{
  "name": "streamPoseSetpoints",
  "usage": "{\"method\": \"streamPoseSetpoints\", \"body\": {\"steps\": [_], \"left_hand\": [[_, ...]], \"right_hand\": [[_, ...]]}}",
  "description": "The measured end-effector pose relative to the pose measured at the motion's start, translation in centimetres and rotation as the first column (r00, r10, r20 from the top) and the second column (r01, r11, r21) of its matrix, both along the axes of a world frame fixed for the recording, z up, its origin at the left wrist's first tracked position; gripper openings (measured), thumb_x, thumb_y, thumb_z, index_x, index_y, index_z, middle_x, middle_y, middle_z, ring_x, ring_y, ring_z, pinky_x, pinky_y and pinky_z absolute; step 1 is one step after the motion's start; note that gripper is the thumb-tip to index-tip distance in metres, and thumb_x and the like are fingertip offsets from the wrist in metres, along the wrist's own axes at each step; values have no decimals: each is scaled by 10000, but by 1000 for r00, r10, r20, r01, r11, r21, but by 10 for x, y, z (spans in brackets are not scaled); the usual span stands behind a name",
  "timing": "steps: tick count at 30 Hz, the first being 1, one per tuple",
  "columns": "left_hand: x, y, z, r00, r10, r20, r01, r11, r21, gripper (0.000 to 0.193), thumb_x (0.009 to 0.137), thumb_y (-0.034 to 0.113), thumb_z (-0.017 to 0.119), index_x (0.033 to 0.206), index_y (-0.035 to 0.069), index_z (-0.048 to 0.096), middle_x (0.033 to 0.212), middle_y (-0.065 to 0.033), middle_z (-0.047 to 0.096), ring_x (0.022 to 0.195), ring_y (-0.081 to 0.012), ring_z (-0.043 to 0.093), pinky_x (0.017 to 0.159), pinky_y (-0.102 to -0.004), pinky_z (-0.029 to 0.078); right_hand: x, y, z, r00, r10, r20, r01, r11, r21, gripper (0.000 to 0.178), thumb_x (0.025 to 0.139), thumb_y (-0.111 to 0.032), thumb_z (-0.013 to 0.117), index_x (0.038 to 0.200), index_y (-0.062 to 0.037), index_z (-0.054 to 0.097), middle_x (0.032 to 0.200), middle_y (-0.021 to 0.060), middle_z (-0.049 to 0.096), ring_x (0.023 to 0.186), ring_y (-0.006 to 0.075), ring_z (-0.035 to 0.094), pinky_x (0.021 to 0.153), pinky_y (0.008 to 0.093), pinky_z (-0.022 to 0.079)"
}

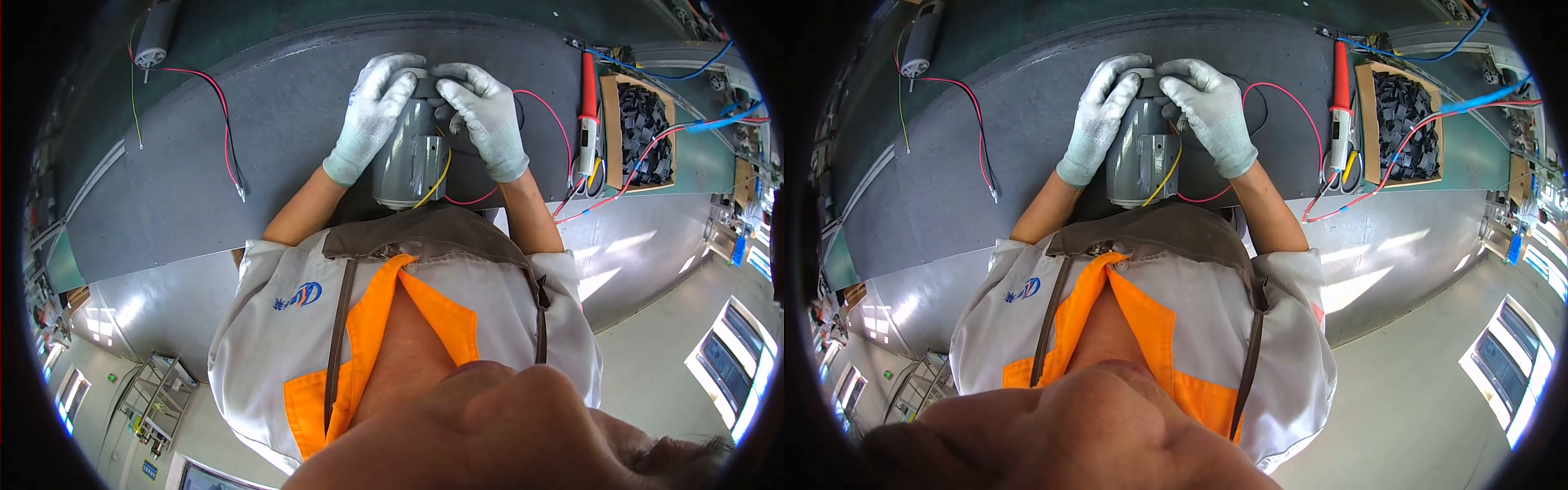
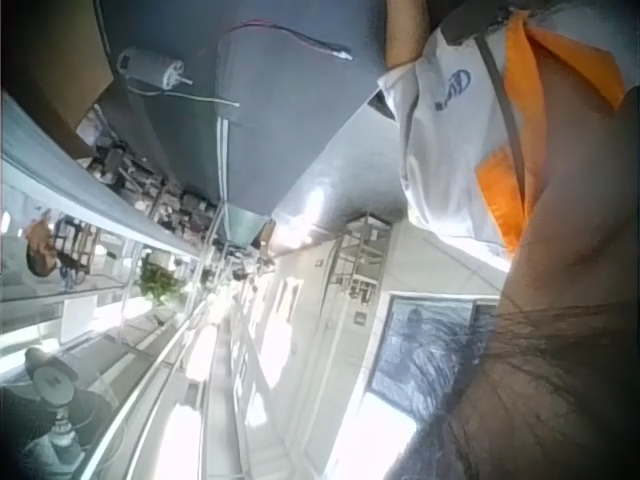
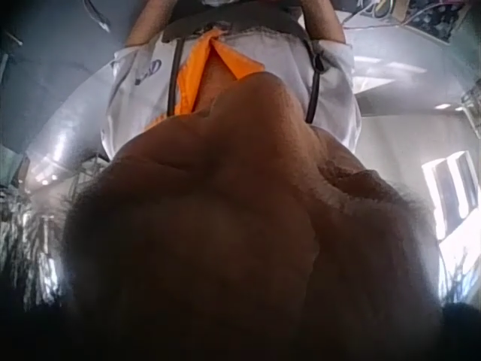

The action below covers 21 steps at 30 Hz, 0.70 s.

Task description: The person assembles components onto small electric motors on a production line, using pliers to manipulate wires and plastic caps from a component box onto the motors, which are moving on a conveyor belt. A tester probe is used to check the assembled motors.

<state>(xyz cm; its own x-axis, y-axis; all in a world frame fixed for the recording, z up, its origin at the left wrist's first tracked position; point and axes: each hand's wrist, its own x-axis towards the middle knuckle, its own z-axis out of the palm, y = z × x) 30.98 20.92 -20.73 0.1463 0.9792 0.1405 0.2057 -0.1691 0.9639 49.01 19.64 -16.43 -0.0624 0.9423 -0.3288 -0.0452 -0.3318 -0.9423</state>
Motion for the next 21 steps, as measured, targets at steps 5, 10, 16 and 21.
{"method": "streamPoseSetpoints", "body": {"steps": [5, 10, 16, 21], "left_hand": [[-1, 0, 0, 999, -25, 30, 25, 999, -21, 267, 1000, 180, 551, 1192, 55, 687, 1212, -114, 641, 1150, -267, 602, 1026, -366, 453], [-1, -1, -5, 985, -8, 175, 21, 997, -73, 322, 1036, 204, 467, 1220, 46, 678, 1196, -126, 634, 1138, -252, 599, 1013, -344, 444], [-1, -1, -4, 996, -28, 84, 27, 1000, 11, 306, 1031, 187, 482, 1222, 34, 665, 1212, -134, 622, 1167, -271, 570, 1029, -363, 428], [-1, 0, -3, 996, -67, 61, 65, 997, 34, 293, 1011, 176, 517, 1232, 33, 646, 1230, -144, 614, 1187, -291, 558, 1041, -386, 426]], "right_hand": [[7, 2, -3, 999, 39, -4, -39, 999, 5, 175, 965, -89, 656, 1115, -16, 709, 866, 55, 738, 663, 59, 649, 552, 197, 498], [10, 0, -12, 997, 60, -53, -62, 998, -27, 163, 964, -92, 664, 1107, -31, 712, 858, 26, 715, 675, 48, 635, 557, 193, 493], [-8, -10, -5, 998, -52, 24, 50, 998, 46, 148, 952, -81, 661, 1082, -30, 712, 847, -20, 680, 667, 21, 602, 554, 181, 471], [-11, -10, -4, 997, -68, 38, 66, 997, 48, 198, 940, -73, 658, 1127, -27, 705, 865, -15, 685, 673, 10, 581, 548, 186, 475]]}}
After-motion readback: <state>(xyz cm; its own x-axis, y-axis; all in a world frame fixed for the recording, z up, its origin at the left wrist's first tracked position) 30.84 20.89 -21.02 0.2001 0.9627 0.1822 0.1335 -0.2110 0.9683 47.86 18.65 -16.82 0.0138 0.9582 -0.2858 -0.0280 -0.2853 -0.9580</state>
